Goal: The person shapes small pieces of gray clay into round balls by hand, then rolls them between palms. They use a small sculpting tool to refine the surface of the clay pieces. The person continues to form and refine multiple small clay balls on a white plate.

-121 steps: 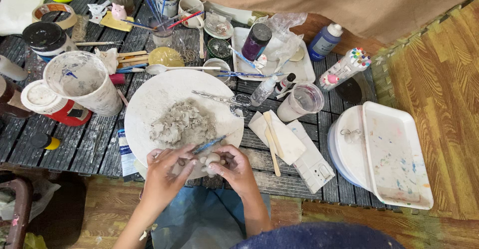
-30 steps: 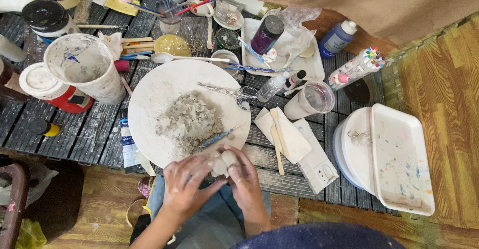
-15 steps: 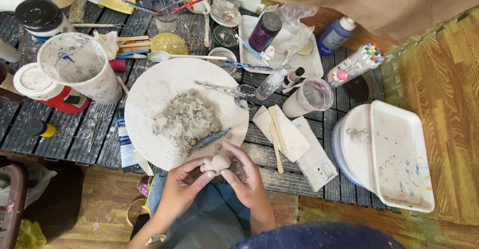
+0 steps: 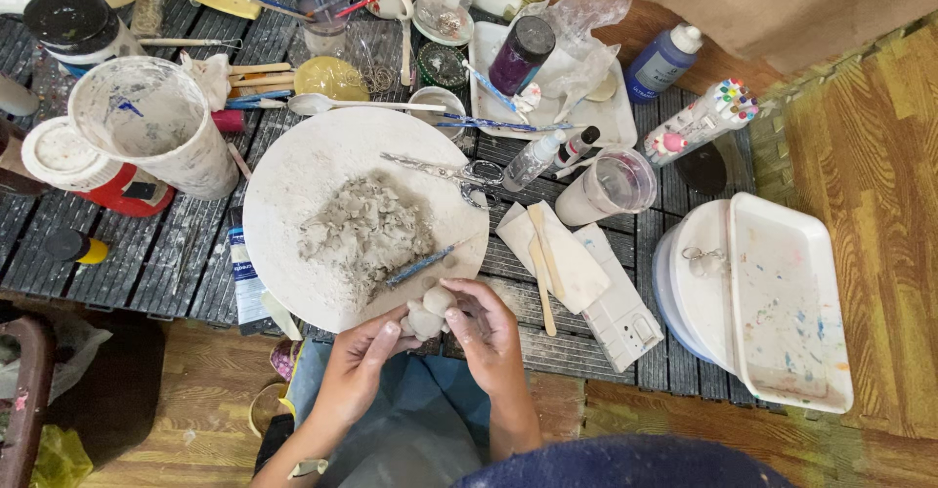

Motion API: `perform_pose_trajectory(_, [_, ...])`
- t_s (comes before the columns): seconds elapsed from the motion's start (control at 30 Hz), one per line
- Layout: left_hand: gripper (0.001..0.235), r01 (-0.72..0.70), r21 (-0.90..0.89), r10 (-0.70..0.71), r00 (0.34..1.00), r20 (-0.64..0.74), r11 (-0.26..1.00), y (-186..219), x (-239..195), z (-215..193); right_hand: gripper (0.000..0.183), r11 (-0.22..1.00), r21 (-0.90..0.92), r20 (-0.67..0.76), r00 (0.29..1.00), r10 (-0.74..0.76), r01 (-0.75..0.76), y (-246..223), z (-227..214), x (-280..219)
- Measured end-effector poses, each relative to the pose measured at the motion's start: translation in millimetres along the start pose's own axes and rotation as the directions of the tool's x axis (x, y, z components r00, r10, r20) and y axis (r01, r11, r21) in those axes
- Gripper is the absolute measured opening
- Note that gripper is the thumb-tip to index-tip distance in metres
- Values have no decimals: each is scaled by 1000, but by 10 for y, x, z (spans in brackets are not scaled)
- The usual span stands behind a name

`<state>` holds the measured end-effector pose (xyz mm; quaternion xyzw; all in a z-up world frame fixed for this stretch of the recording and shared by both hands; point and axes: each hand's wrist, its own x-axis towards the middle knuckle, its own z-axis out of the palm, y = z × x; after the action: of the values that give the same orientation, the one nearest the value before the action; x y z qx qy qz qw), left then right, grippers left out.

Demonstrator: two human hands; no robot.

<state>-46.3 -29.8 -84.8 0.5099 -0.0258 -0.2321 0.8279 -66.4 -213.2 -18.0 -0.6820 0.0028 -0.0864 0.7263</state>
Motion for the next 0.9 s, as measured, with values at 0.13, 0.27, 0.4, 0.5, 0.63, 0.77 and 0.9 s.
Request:
perform_pose_trajectory(0.13, [47, -55, 19, 55, 998, 12, 998, 18, 7, 73, 31, 999, 41, 1, 1000, 6, -6, 29, -2, -1])
perform_pose_trajectory(0.27, [53, -88, 17, 87, 996, 8, 996, 62, -5, 125, 32, 997, 65, 2, 1000, 28, -29, 65, -19, -1])
perform_pose_trajectory(0.4, [52, -54, -66, 58, 997, 58, 996, 120, -8, 126, 33, 997, 76, 1, 999, 33, -33, 88, -52, 26])
perform_pose_trajectory(0.5, [50, -52, -75, 58, 995, 77, 996, 133, 7, 121, 34, 997, 67, 26, 999, 31, -33, 84, -75, 46])
perform_pose_trajectory(0.63, [40, -68, -69, 70, 997, 32, 995, 95, 28, 107, 33, 998, 63, 72, 997, 24, -28, 73, -79, 64])
perform_pose_trajectory(0.77, [38, -72, -101, 69, 997, -34, 992, 39, 31, 66, 40, 999, 26, 20, 999, -44, 43, 58, -63, 35])
perform_pose_trajectory(0.9, [33, -72, -100, 65, 995, -71, 992, 0, 29, 52, 42, 943, -221, -10, 966, -259, 251, 20, -12, -61])
